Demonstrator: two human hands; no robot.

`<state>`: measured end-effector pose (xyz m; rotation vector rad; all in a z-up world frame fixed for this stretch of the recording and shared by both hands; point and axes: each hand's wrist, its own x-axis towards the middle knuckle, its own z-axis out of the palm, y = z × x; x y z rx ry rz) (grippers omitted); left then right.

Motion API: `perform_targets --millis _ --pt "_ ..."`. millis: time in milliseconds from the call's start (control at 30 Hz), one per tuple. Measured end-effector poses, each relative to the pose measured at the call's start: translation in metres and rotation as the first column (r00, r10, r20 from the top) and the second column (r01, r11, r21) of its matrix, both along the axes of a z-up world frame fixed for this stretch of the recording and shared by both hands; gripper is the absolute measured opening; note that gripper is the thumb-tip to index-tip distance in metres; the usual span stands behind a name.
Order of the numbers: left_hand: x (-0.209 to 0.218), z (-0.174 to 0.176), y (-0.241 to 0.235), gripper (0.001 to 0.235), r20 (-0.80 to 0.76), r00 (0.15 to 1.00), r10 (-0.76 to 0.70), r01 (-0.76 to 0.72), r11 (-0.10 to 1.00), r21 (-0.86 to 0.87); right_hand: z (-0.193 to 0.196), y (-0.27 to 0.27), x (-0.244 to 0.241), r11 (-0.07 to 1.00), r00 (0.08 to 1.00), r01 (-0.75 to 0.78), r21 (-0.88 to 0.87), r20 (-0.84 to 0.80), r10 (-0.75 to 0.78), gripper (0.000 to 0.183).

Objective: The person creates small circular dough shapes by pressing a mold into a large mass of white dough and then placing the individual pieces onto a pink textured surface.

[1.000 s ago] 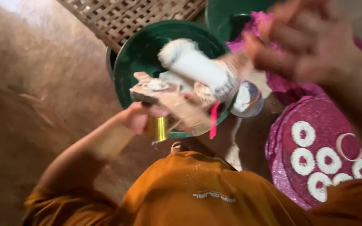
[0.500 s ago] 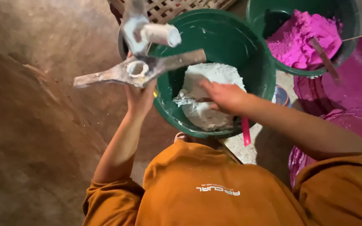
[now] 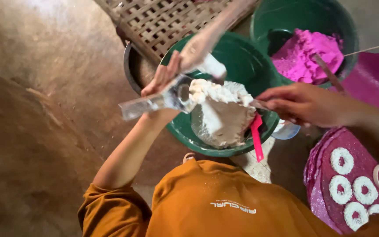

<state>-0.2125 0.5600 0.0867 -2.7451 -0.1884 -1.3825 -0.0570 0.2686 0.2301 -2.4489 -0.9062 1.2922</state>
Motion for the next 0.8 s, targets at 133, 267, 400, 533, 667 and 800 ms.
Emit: perform_targets --millis 133,267,400,533,667,800 --pt "0.010 0.006 -0.020 0.053 -0.180 0.964 -0.195 0.154 0.963 -0.221 0.015 0.027 0.009 0.999 0.999 -0.030 -0.032 0.017 0.031 0.048" --pt "0.022 0.008 -0.030 0.043 -0.061 0.952 -0.300 0.266 0.909 -0.322 0.019 0.031 0.024 0.996 0.996 -0.072 0.046 -0.057 0.075 0.050" --pt "0.027 0.005 -0.023 0.055 -0.093 0.966 -0.241 0.205 0.935 -0.288 0.019 0.017 0.028 0.991 0.994 0.033 -0.132 -0.096 -0.046 0.047" --pt "0.022 0.001 -0.028 0.061 -0.377 0.917 -0.133 0.011 0.951 -0.310 0.007 0.035 0.019 0.980 0.994 -0.095 -0.173 0.043 0.104 0.045" --pt "0.030 0.013 -0.037 0.051 -0.076 0.956 -0.282 0.273 0.956 -0.111 0.002 0.044 0.021 0.986 0.967 -0.167 -0.016 0.192 0.167 0.046" --pt "0.025 0.022 -0.029 0.055 -0.075 0.963 -0.257 0.235 0.946 -0.224 0.010 0.016 0.036 0.991 0.974 -0.118 -0.059 0.186 0.127 0.050"
